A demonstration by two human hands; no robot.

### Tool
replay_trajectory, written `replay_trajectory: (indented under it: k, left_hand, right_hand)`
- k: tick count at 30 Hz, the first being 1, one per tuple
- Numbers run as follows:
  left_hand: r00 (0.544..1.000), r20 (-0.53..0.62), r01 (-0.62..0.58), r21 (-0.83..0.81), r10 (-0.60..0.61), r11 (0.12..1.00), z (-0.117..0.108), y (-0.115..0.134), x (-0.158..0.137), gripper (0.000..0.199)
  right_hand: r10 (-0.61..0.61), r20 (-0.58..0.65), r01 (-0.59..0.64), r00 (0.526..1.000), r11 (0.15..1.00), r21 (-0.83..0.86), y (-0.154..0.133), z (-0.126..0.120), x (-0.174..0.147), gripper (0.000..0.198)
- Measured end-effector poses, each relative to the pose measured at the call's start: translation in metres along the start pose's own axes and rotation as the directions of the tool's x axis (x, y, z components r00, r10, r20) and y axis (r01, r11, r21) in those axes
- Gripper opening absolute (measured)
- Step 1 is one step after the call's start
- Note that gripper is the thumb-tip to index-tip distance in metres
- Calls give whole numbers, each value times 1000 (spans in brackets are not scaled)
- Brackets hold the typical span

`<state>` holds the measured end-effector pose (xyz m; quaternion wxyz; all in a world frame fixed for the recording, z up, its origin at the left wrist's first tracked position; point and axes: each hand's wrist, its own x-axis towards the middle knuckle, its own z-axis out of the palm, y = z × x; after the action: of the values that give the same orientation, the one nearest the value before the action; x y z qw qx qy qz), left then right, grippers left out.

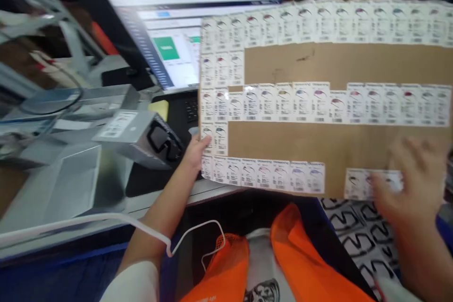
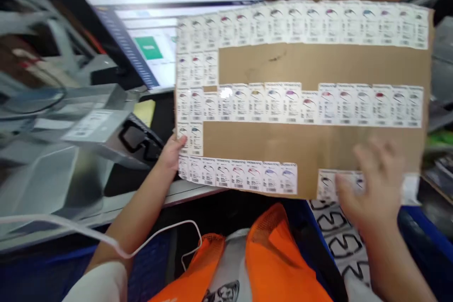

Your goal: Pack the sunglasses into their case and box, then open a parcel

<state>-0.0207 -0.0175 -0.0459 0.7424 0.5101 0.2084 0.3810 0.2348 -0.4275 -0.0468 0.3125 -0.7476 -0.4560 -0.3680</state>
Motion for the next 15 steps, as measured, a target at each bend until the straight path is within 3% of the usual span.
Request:
replay_trajectory:
  k: [2,4,8,11,15]
  left_hand:
    - [999,40,37,-64,-35,997,9,0,-4,75]
    - [995,92,47,-119,-36,992,20,1,-5,74]
    - [983,183,61,-177,-28,982,47,4,-8,70]
    - [961,276,84,-221,-20,972,73,6,-9,70]
    - [934,356,114,-246,-20,963,104,9,-9,71]
  right_hand:
    - [-133,83,124,988,986,110,-34,24,-25,64]
    - [-276,147,267,950,961,76,-51,49,-42,71]
    - [-253,177,272,951,958,-92,-42,74,-47,82]
    - [-196,31,199,980,967,-161,-16,71,-43,86]
    - [-151,-182,113,972,973,-201,21,65,-44,101]
